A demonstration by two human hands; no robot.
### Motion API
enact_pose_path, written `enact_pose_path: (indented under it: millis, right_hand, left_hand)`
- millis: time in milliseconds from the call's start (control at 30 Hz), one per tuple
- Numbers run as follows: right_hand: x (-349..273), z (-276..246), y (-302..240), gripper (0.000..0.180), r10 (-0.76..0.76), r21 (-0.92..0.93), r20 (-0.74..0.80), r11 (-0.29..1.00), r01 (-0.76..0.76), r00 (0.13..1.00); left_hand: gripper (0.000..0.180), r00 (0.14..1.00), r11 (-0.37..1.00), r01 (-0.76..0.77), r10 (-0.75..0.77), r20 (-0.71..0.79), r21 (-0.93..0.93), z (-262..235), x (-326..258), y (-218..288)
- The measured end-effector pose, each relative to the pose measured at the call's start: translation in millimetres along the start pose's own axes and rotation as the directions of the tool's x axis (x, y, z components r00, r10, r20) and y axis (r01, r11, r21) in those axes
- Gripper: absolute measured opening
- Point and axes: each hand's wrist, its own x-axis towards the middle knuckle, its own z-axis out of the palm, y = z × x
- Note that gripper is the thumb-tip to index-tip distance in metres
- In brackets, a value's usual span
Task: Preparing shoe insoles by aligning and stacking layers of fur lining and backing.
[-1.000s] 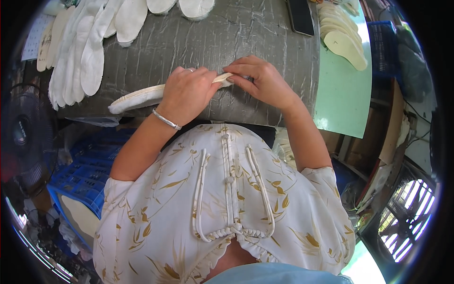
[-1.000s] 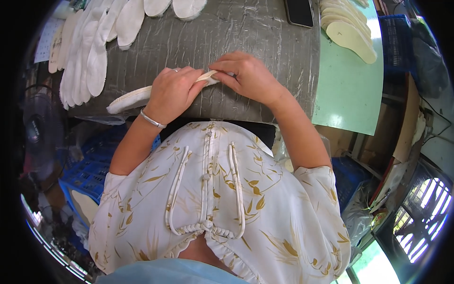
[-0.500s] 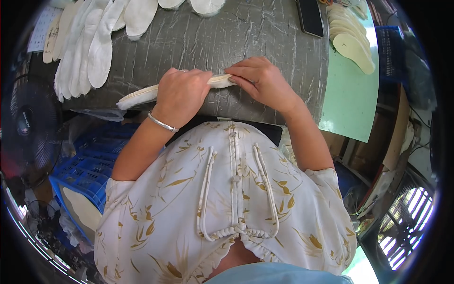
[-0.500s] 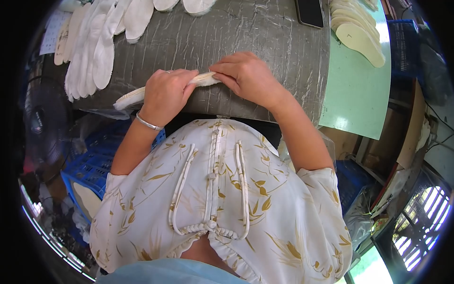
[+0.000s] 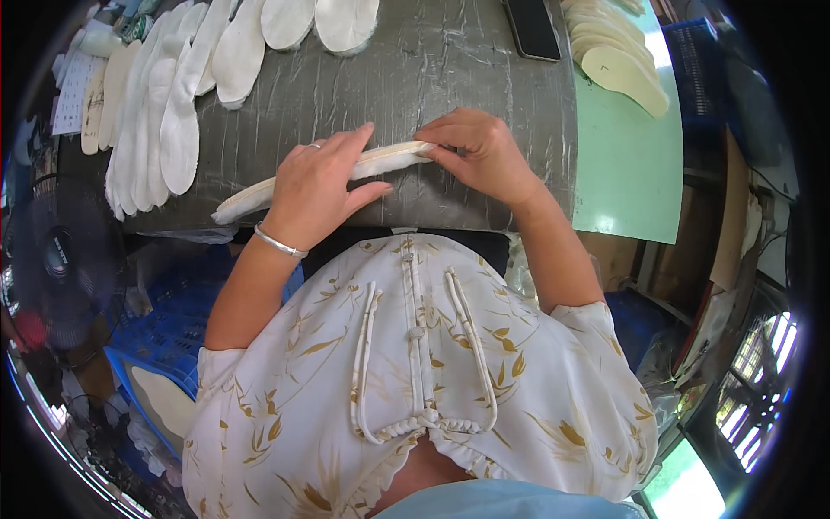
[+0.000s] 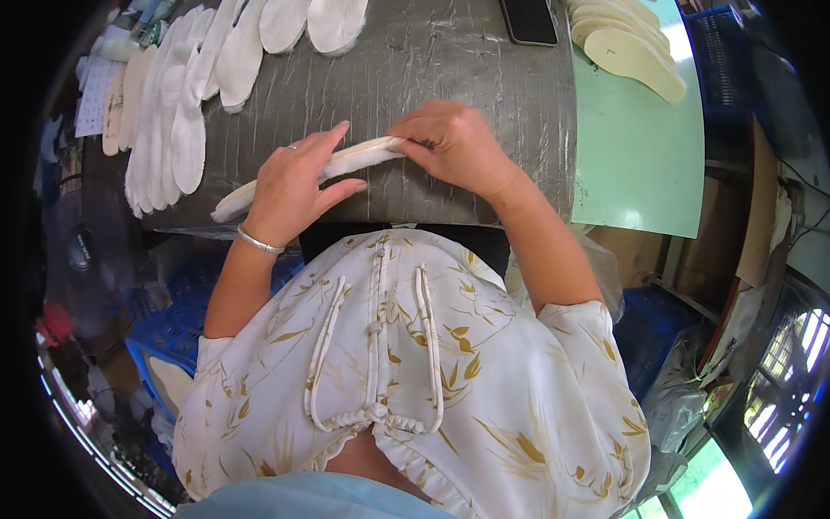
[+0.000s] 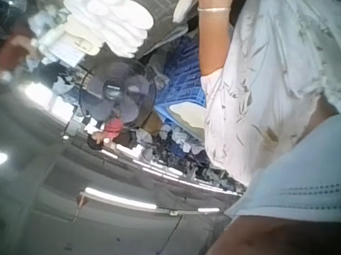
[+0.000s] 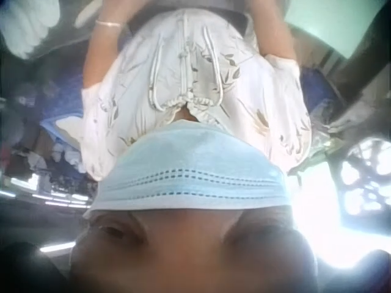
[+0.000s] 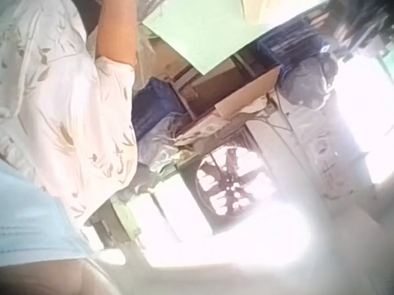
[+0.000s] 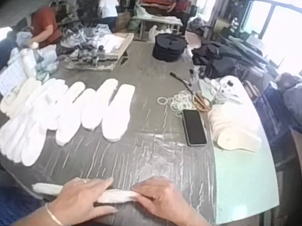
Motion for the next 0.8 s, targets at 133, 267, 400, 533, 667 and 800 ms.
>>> enact_pose_path:
  millis: [133,267,400,533,667,800]
  right_hand:
    - [5,-24,-23,0.04,-0.075,0.05,-0.005,0.996,0.076,0.997]
    - [-7,-52,-23,0.046,-0.056,0.258,-0.095,0.963,0.079,0.994]
    - [-18,-52,-28,0.037,0.02,0.344,-0.179,0.938,0.043,0.984]
    - [-22,-55,-28,0.036,-0.061,0.338,-0.212,0.932,0.132,0.975]
    - [-25,-60,-28,0.034,-0.128,0.289,-0.199,0.94,0.183,0.972]
    - [-29,-62,-40,0.032,-0.091,0.345,-0.241,0.923,0.173,0.966]
  left_hand:
    - [0.034,0.996,0.992,-0.064,0.07,0.046,-0.11,-6,23,17]
    - [0.044,0.94,0.97,-0.241,0.225,-0.257,-0.032,-8,33,26]
    - [0.048,0.897,0.952,-0.307,0.287,-0.337,-0.006,-6,35,34]
    - [0.048,0.878,0.934,-0.355,0.317,-0.358,-0.044,-6,36,46]
    - [0.048,0.84,0.901,-0.426,0.361,-0.406,-0.082,-4,34,45]
    - [0.048,0.834,0.888,-0.43,0.321,-0.449,-0.164,3,31,43]
